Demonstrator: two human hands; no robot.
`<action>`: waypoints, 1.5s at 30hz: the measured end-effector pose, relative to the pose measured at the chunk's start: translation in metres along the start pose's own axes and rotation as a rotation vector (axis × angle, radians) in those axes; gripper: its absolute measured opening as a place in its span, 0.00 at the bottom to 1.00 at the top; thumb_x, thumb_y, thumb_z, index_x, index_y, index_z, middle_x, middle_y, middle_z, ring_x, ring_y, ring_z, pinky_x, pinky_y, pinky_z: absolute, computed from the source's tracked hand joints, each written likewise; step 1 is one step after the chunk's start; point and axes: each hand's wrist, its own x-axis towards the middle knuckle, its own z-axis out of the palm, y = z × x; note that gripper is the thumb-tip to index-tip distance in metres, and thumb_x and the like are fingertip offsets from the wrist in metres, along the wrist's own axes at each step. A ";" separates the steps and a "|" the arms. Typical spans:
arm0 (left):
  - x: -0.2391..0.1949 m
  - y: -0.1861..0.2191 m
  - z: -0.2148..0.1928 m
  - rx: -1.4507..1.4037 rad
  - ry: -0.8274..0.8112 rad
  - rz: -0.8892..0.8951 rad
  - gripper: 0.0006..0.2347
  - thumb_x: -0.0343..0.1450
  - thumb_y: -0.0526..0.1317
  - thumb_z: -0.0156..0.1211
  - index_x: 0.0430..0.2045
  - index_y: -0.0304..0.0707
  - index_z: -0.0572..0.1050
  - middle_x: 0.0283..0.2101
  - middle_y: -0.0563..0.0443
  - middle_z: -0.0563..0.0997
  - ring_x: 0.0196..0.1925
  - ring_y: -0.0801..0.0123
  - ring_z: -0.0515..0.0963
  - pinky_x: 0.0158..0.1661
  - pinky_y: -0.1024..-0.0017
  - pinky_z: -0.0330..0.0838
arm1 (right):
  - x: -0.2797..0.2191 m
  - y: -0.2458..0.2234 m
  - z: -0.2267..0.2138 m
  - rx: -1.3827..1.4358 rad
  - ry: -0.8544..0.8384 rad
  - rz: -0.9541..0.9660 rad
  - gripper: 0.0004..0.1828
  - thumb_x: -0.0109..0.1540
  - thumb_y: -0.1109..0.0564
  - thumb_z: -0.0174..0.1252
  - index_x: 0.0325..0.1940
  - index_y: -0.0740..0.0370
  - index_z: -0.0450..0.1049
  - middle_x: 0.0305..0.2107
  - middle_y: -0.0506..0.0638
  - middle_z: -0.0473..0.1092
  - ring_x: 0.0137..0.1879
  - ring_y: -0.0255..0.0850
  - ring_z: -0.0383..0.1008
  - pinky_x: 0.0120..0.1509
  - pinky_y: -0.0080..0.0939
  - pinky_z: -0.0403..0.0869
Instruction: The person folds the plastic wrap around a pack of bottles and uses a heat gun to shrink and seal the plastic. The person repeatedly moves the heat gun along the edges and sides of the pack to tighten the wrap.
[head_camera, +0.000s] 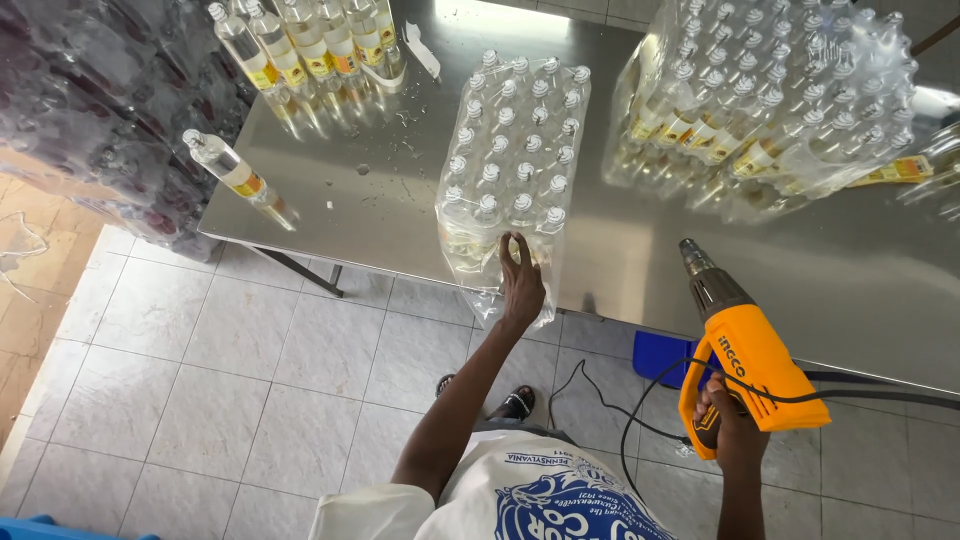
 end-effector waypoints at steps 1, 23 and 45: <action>-0.002 0.000 -0.007 0.001 0.004 0.002 0.44 0.74 0.19 0.50 0.83 0.44 0.32 0.81 0.28 0.37 0.83 0.18 0.48 0.65 0.32 0.70 | -0.002 0.001 0.002 0.001 -0.003 -0.004 0.10 0.67 0.57 0.65 0.50 0.51 0.72 0.29 0.45 0.70 0.32 0.36 0.74 0.40 0.38 0.78; 0.058 -0.083 -0.121 -0.347 0.305 -0.321 0.23 0.77 0.27 0.60 0.70 0.37 0.68 0.70 0.39 0.67 0.71 0.44 0.72 0.63 0.59 0.82 | -0.009 0.014 0.142 -0.116 -0.441 -0.216 0.09 0.59 0.64 0.69 0.41 0.73 0.83 0.09 0.55 0.75 0.13 0.42 0.77 0.19 0.39 0.76; 0.014 -0.072 -0.275 -0.339 0.280 -0.406 0.15 0.80 0.30 0.50 0.59 0.47 0.76 0.60 0.43 0.78 0.69 0.53 0.77 0.60 0.56 0.79 | -0.029 0.002 0.273 -0.163 -0.422 -0.253 0.07 0.62 0.60 0.68 0.37 0.69 0.82 0.10 0.54 0.74 0.15 0.44 0.78 0.23 0.40 0.77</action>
